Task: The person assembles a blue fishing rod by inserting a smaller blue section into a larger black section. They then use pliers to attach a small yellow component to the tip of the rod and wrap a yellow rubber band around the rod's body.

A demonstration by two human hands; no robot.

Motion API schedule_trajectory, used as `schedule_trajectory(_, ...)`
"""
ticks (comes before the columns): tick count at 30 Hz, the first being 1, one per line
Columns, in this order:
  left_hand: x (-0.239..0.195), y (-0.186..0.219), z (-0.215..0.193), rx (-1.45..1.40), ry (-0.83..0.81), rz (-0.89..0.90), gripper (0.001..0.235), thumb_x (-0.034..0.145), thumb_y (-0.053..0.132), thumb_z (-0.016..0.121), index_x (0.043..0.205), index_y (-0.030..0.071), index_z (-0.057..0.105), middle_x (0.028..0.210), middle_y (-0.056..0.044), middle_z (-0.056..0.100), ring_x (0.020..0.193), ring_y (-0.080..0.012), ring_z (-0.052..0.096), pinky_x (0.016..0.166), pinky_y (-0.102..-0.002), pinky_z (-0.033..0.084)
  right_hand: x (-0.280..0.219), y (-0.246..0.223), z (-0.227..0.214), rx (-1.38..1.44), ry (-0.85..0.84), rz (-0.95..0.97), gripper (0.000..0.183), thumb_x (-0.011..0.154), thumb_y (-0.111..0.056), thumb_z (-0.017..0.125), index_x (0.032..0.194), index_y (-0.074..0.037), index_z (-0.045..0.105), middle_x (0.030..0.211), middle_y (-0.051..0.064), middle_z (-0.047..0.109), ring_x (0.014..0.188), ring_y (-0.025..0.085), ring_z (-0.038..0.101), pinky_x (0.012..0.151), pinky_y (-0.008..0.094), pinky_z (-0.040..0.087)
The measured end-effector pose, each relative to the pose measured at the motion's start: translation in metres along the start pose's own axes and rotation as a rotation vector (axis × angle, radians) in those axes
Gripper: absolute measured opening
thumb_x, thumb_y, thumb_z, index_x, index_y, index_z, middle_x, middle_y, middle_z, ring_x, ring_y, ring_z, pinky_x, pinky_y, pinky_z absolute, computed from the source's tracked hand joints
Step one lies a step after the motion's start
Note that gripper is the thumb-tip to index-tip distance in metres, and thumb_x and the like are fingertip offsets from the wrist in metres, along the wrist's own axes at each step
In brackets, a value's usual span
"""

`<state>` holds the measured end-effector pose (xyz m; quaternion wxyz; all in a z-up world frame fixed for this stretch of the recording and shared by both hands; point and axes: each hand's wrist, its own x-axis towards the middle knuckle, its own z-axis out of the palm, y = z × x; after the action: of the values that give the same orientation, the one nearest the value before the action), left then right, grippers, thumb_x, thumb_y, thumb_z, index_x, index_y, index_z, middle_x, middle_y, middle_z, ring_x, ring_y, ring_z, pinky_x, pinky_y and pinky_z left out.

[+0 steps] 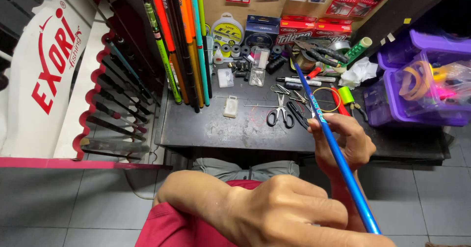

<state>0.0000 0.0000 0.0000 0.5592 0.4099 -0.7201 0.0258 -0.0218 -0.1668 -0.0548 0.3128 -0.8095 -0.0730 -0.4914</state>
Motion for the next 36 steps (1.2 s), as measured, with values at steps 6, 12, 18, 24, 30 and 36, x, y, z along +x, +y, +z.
schedule_trajectory(6, 0.001, 0.002, -0.002, 0.048, -0.009, -0.065, 0.037, 0.104, 0.014, 0.019, 0.124, 0.001, 0.047, 0.085, -0.011, 0.048, 0.065, -0.0255, 0.044, 0.065, -0.04, 0.04, 0.006, -0.007, 0.001, -0.009, 0.003, 0.02, 0.021, 0.078, 0.006, 0.068, 0.09, 0.006, 0.051, 0.08, 0.02, 0.058, 0.059, 0.021, 0.06, 0.053, 0.024, 0.05)
schedule_trajectory(12, 0.03, 0.013, -0.014, 0.163, 0.145, 0.07, 0.036, 0.095, -0.003, 0.02, 0.094, -0.015, 0.054, 0.063, -0.009, 0.034, 0.051, -0.0193, 0.039, 0.053, -0.038, 0.036, 0.009, -0.009, 0.001, -0.017, 0.001, 0.03, 0.02, 0.079, 0.006, 0.068, 0.091, 0.004, 0.052, 0.078, 0.018, 0.058, 0.058, 0.019, 0.06, 0.052, 0.023, 0.048)
schedule_trajectory(18, 0.039, 0.021, -0.021, 0.222, 0.176, 0.061, 0.039, 0.098, 0.001, 0.022, 0.095, -0.009, 0.059, 0.063, -0.006, 0.03, 0.046, -0.0166, 0.031, 0.051, -0.034, 0.029, 0.01, -0.009, 0.001, -0.004, 0.007, 0.045, 0.019, 0.08, 0.006, 0.067, 0.092, 0.004, 0.052, 0.077, 0.017, 0.058, 0.059, 0.019, 0.061, 0.054, 0.022, 0.048)
schedule_trajectory(24, 0.037, 0.021, -0.021, 0.189, 0.162, 0.001, 0.026, 0.099, 0.002, 0.032, 0.099, -0.001, 0.058, 0.065, -0.008, 0.041, 0.053, -0.0196, 0.042, 0.065, -0.031, 0.042, 0.015, -0.014, 0.0, 0.004, -0.008, 0.032, 0.017, 0.081, 0.006, 0.066, 0.092, 0.005, 0.052, 0.078, 0.017, 0.059, 0.061, 0.019, 0.061, 0.055, 0.023, 0.049)
schedule_trajectory(30, 0.036, 0.023, -0.021, 0.179, 0.162, -0.027, 0.028, 0.1, 0.005, 0.031, 0.1, 0.0, 0.058, 0.065, -0.008, 0.042, 0.053, -0.0198, 0.04, 0.061, -0.031, 0.043, 0.016, -0.014, 0.001, -0.011, -0.002, 0.005, 0.018, 0.08, 0.002, 0.066, 0.091, 0.005, 0.052, 0.072, 0.017, 0.059, 0.058, 0.02, 0.061, 0.053, 0.023, 0.048)
schedule_trajectory(36, 0.035, 0.023, -0.021, 0.174, 0.121, -0.028, 0.036, 0.099, 0.004, 0.022, 0.1, -0.001, 0.058, 0.065, -0.006, 0.033, 0.048, -0.0173, 0.033, 0.057, -0.031, 0.037, 0.009, -0.009, 0.0, -0.005, 0.007, 0.052, 0.02, 0.08, -0.001, 0.067, 0.092, 0.003, 0.052, 0.079, 0.017, 0.058, 0.058, 0.02, 0.061, 0.053, 0.023, 0.049)
